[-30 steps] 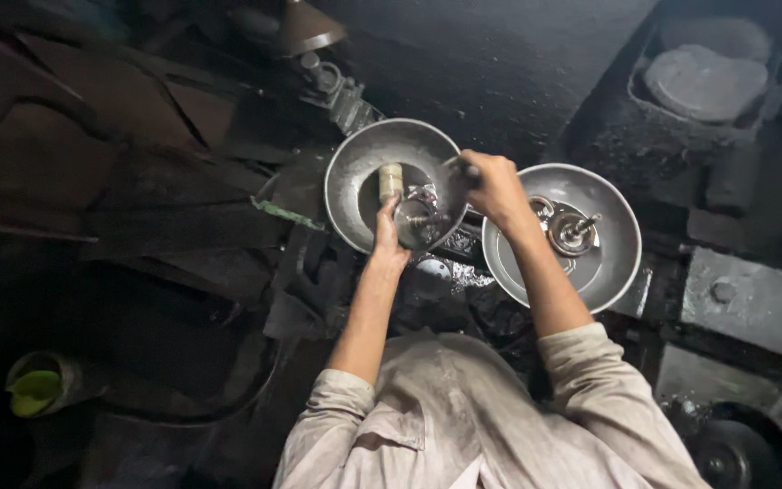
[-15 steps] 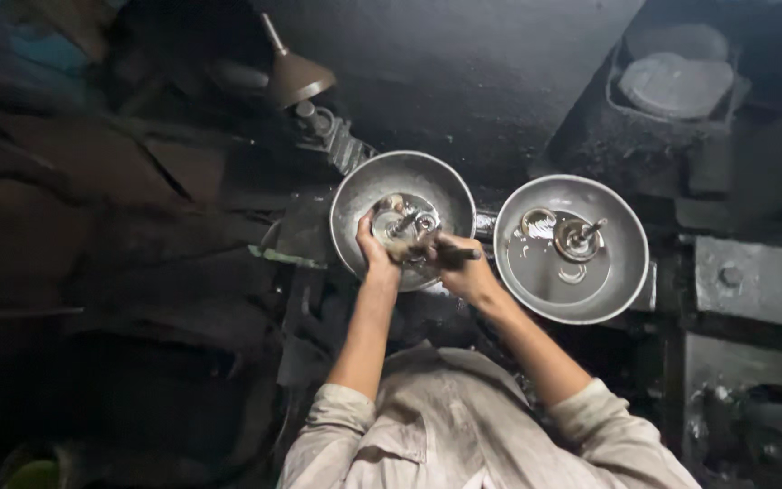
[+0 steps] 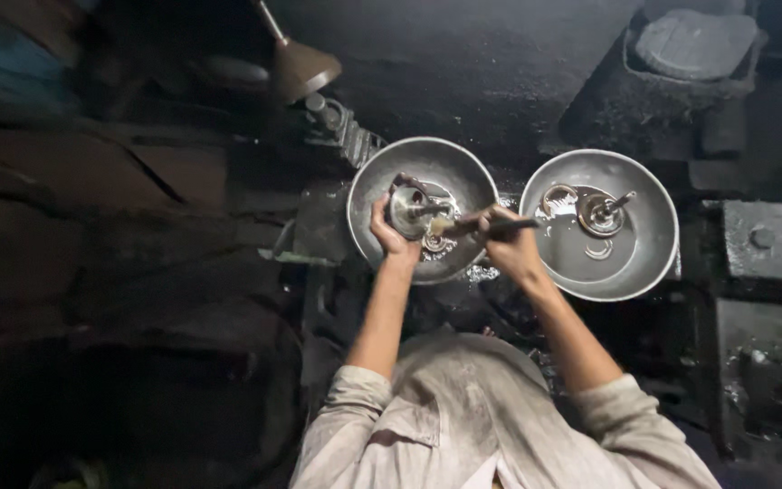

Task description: The person holds a cylindrical metal part against a bench grinder wheel, rotating it to grind the surface. They periodically dip the part into a bowl of liquid and continue grinding. The part is handled one at a time and repeatedly inspected during the process.

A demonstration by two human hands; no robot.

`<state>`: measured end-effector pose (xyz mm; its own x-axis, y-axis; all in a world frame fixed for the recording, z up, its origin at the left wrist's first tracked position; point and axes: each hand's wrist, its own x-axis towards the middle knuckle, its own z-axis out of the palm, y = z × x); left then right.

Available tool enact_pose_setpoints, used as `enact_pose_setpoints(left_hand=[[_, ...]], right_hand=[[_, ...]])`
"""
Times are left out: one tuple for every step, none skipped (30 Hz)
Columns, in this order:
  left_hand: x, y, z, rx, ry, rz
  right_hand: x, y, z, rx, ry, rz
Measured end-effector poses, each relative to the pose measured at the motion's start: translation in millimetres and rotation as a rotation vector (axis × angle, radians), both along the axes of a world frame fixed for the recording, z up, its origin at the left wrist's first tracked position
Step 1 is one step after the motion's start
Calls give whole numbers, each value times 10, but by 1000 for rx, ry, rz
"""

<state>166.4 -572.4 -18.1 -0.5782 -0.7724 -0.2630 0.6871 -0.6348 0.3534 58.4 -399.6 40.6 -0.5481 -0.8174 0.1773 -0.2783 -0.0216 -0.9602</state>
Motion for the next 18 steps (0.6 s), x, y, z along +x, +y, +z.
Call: enact_pose_setpoints(left_hand=[[-37, 10, -6, -67, 0, 2], [-59, 32, -21, -26, -50, -2], [-77, 57, -39, 22, -104, -12], [-104, 67, -52, 61, -153, -28], [-119, 58, -60, 61, -112, -29], [-119, 46, -70, 66, -72, -30], [-104, 28, -75, 75, -41, -32], [-83, -19, -75, 88, -25, -13], [-50, -65, -74, 100, -6, 12], [-26, -130, -63, 106, 15, 35], [-21, -195, -49, 115, 26, 28], [-1, -210, -45, 132, 31, 18], [3, -217, -41, 156, 28, 4], [-12, -215, -29, 118, 23, -2], [-32, -200, -36, 69, 32, -5], [-74, -184, -32, 20, 48, -1], [-115, -162, -32, 5, 88, -5], [-139, -134, -38, -5, 119, -10]], right_hand=[[11, -24, -4, -96, -52, 32], [66, -47, -23, -69, -19, -14], [163, -56, -57, -35, 8, -64], [224, -110, -94, -8, 40, -121], [255, -184, -134, -60, -2, -94], [296, -237, -185, -109, -47, -67], [326, -280, -239, -153, -99, -41], [282, -263, -272, 7, -20, -45], [191, -211, -291, 165, 62, -40], [104, -179, -304, 319, 146, -37], [-14, -163, -303, 221, 112, -63], [-126, -137, -291, 131, 72, -92], [-186, -92, -281, 50, 26, -125], [-228, -45, -260, 5, -26, -156], [-247, -34, -241, -51, -66, -183], [-257, -37, -215, -108, -99, -203], [-240, -55, -194, -126, -125, -180], [-149, -93, -203, -139, -159, -161]])
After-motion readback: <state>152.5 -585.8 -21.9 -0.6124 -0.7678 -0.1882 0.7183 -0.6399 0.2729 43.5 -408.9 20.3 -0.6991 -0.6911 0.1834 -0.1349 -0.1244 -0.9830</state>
